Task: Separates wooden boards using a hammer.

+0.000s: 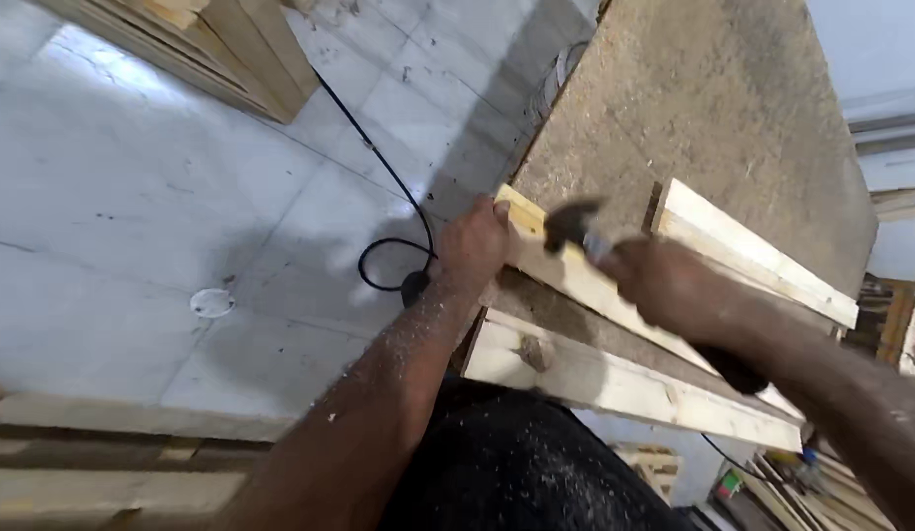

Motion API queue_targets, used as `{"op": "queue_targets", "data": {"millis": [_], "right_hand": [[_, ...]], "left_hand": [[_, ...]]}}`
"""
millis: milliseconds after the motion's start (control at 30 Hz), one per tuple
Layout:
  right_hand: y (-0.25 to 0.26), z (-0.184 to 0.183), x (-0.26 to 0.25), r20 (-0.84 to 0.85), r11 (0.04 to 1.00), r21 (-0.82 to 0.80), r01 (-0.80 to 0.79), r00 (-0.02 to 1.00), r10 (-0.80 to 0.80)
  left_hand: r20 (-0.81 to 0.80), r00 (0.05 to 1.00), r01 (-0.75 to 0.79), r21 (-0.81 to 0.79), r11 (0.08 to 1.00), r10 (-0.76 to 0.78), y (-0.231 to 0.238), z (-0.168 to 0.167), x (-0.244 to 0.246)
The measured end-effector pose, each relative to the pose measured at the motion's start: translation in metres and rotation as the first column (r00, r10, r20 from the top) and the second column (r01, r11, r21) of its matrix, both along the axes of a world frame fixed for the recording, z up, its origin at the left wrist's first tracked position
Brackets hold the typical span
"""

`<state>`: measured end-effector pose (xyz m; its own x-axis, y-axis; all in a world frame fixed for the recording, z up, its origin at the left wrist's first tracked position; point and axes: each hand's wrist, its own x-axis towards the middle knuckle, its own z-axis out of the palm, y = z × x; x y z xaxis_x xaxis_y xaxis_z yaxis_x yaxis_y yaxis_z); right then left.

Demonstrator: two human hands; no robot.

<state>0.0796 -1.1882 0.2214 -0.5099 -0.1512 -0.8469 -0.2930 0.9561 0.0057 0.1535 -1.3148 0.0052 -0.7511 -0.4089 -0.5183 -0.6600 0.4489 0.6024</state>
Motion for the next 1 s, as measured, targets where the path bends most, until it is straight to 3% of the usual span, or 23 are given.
{"op": "queue_targets", "data": {"millis": [67, 133, 167, 200, 267, 300, 367, 400, 467, 500, 567, 600, 667, 700, 767, 867, 933, 967, 1000], "right_hand": [[-0.002, 0.018, 0.003, -0.303, 0.932, -0.362, -0.029, 0.949, -0.088], [0.011, -0.01, 0.017, -0.492, 0.768, -0.621, -0.158, 0.841, -0.225], [0.028, -0.033, 0.033, -0.504, 0.774, -0.613, -0.159, 0.833, -0.227], [0.049, -0.056, 0.05, -0.469, 0.848, -0.518, -0.114, 0.867, -0.17], [0.071, -0.077, 0.064, -0.2, 0.987, -0.156, 0.023, 0.978, -0.055], [0.07, -0.069, 0.064, -0.062, 0.999, -0.003, 0.034, 0.997, -0.034], [0.052, -0.041, 0.04, -0.032, 0.998, 0.041, -0.045, 0.998, 0.046], [0.047, -0.021, 0.036, -0.121, 0.998, -0.035, -0.055, 0.991, 0.05], [0.039, 0.005, 0.032, -0.411, 0.934, -0.349, -0.079, 0.909, -0.076], [0.035, 0.001, 0.029, -0.519, 0.831, -0.538, -0.142, 0.833, -0.193], [0.042, -0.035, 0.043, -0.506, 0.591, -0.78, -0.205, 0.763, -0.402], [0.059, -0.065, 0.061, -0.48, 0.594, -0.786, -0.172, 0.775, -0.411], [0.105, -0.122, 0.088, -0.458, 0.82, -0.564, -0.097, 0.863, -0.213], [0.118, -0.13, 0.094, -0.34, 0.909, -0.418, -0.006, 0.928, -0.15], [0.115, -0.113, 0.087, -0.203, 0.979, -0.196, 0.05, 0.975, -0.09], [0.096, -0.079, 0.082, -0.408, 0.937, -0.347, -0.04, 0.906, -0.113], [0.087, -0.085, 0.092, -0.486, 0.866, -0.496, -0.07, 0.848, -0.209], [0.086, -0.098, 0.091, -0.425, 0.859, -0.512, -0.016, 0.873, -0.237], [0.088, -0.109, 0.094, -0.259, 0.883, -0.453, 0.125, 0.929, -0.264]], "left_hand": [[-0.018, 1.0, -0.013, 0.004, 1.0, 0.013, 0.006, -0.001, 0.006], [-0.048, 0.999, -0.026, -0.019, 0.999, 0.025, 0.004, -0.003, 0.003], [-0.03, 0.999, -0.016, -0.014, 1.0, 0.016, 0.004, -0.001, 0.004], [-0.008, 1.0, -0.005, -0.011, 1.0, 0.005, 0.002, 0.0, 0.003], [0.022, 1.0, 0.008, -0.004, 1.0, -0.008, -0.001, 0.001, -0.002], [0.042, 0.999, 0.022, -0.002, 1.0, -0.022, 0.002, 0.002, 0.001], [0.037, 0.999, 0.015, -0.032, 0.999, -0.013, -0.002, 0.0, -0.003], [0.025, 0.999, 0.028, -0.03, 0.999, -0.027, -0.003, 0.0, -0.003], [-0.002, 1.0, 0.015, -0.024, 1.0, -0.015, 0.005, 0.001, 0.003], [-0.005, 1.0, -0.009, -0.042, 0.999, 0.009, 0.004, 0.001, 0.0], [0.021, 1.0, -0.004, -0.068, 0.998, 0.006, 0.004, 0.002, -0.002], [0.044, 0.999, 0.01, -0.07, 0.998, -0.007, 0.005, 0.005, -0.002], [0.053, 0.998, 0.02, -0.089, 0.996, -0.015, 0.003, 0.005, -0.007], [0.064, 0.998, 0.027, -0.093, 0.995, -0.021, 0.003, 0.005, -0.007], [0.061, 0.997, 0.05, -0.107, 0.993, -0.043, 0.007, 0.004, -0.003], [0.056, 0.994, 0.099, -0.115, 0.988, -0.093, 0.003, 0.005, -0.003], [0.055, 0.992, 0.118, -0.124, 0.985, -0.112, 0.003, 0.009, 0.0], [0.025, 0.994, 0.112, -0.141, 0.984, -0.11, 0.001, 0.007, -0.008], [0.022, 0.994, 0.106, -0.151, 0.983, -0.104, 0.004, 0.006, -0.008]]}}
